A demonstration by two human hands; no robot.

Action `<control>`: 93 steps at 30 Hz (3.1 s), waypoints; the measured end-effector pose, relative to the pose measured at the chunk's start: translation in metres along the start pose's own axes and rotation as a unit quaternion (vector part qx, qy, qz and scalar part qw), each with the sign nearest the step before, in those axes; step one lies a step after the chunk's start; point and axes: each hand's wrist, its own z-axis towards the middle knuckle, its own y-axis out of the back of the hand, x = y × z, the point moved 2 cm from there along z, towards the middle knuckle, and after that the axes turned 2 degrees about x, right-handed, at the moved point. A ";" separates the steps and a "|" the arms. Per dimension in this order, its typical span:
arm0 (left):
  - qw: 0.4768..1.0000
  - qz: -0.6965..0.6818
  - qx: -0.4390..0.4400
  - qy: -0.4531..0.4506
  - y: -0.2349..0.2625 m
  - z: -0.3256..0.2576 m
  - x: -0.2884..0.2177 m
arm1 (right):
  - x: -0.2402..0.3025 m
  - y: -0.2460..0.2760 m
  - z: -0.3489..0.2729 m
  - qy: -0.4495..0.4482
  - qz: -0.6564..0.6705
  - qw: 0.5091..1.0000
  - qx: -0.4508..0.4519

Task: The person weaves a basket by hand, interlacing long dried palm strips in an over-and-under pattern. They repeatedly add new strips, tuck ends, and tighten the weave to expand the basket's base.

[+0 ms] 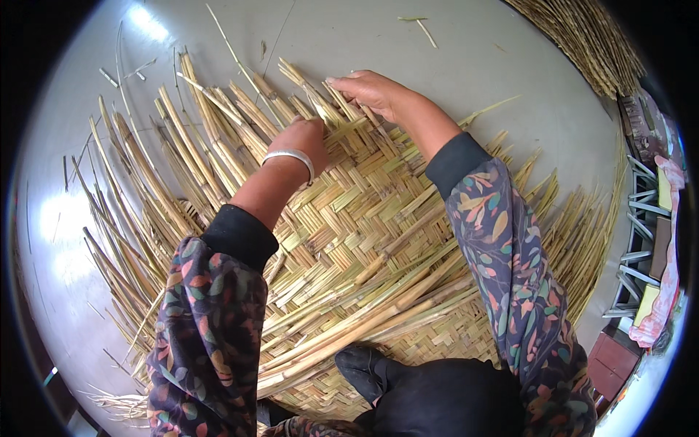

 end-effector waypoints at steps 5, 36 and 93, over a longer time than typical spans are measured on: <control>0.999 -0.034 0.025 0.000 0.009 0.001 0.004 | 0.008 -0.003 0.012 -0.021 0.089 0.994 0.065; 0.994 -0.027 -0.097 -0.044 0.005 -0.027 -0.009 | 0.035 -0.015 -0.020 0.035 0.198 0.960 0.193; 0.848 -0.441 -0.232 0.181 -0.027 -0.008 0.030 | 0.032 -0.027 -0.031 0.110 0.138 0.976 0.128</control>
